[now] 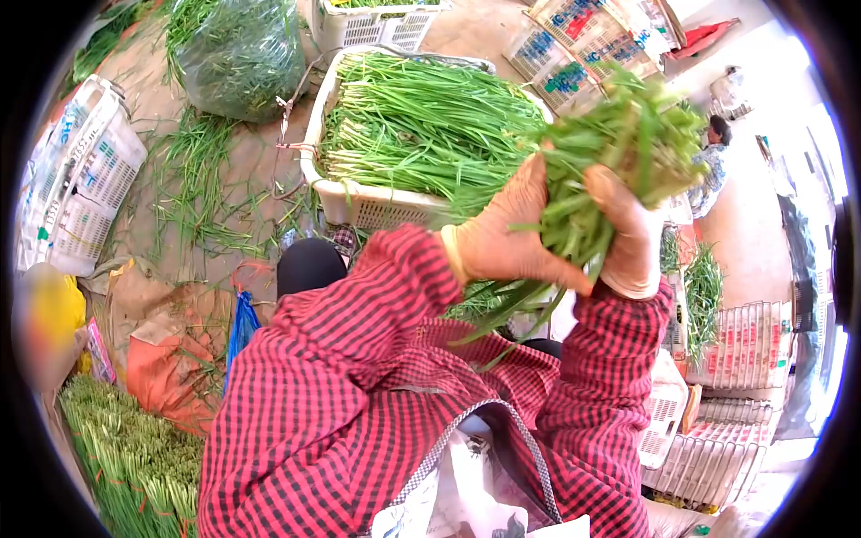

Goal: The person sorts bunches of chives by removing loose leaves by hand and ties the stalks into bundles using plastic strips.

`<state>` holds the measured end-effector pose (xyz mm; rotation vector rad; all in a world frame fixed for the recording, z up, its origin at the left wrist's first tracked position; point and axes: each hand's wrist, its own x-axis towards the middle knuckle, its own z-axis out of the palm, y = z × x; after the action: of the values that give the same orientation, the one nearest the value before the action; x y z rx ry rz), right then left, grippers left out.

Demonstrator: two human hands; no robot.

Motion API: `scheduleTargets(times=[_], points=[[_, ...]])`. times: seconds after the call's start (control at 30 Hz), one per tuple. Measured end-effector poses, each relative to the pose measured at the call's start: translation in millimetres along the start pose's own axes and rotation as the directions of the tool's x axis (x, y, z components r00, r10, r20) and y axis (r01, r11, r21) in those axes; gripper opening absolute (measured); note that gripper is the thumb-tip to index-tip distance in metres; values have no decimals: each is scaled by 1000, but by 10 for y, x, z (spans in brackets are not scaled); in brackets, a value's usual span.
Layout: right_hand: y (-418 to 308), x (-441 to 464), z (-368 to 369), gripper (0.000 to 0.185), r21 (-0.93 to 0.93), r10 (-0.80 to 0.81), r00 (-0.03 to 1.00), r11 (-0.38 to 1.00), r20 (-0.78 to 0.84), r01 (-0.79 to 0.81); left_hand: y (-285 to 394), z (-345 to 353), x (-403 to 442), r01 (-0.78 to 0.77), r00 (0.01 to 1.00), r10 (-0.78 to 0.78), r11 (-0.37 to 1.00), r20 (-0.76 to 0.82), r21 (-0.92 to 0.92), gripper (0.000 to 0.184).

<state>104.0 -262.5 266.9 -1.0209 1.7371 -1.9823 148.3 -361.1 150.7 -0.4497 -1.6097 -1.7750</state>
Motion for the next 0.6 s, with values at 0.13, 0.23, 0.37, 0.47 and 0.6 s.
scheduleTargets(times=[0.13, 0.23, 0.37, 0.47, 0.6], points=[[-20, 71, 224, 77, 10, 21, 979, 1000, 202, -23, -113, 157, -52, 68, 968, -137, 949, -209, -308, 73], [353, -129, 138, 110, -214, -29, 967, 973, 252, 85, -273, 310, -74, -99, 828, -357, 666, -432, -740, 41], [1063, -962, -519, 130, -595, 357, 906, 787, 226, -162, -548, 325, -620, 103, 555, -816, 261, -162, -960, 23], [1436, -1422, -1025, 122, -616, 634, 763, 653, 126, -441, -1177, 795, -1363, 64, 324, -946, 15, 7, -998, 25], [1645, -1356, -1545, 93, -829, 979, 193, 166, 72, -533, -1198, 1120, -1707, 157, 8, -962, -268, 273, -950, 43]])
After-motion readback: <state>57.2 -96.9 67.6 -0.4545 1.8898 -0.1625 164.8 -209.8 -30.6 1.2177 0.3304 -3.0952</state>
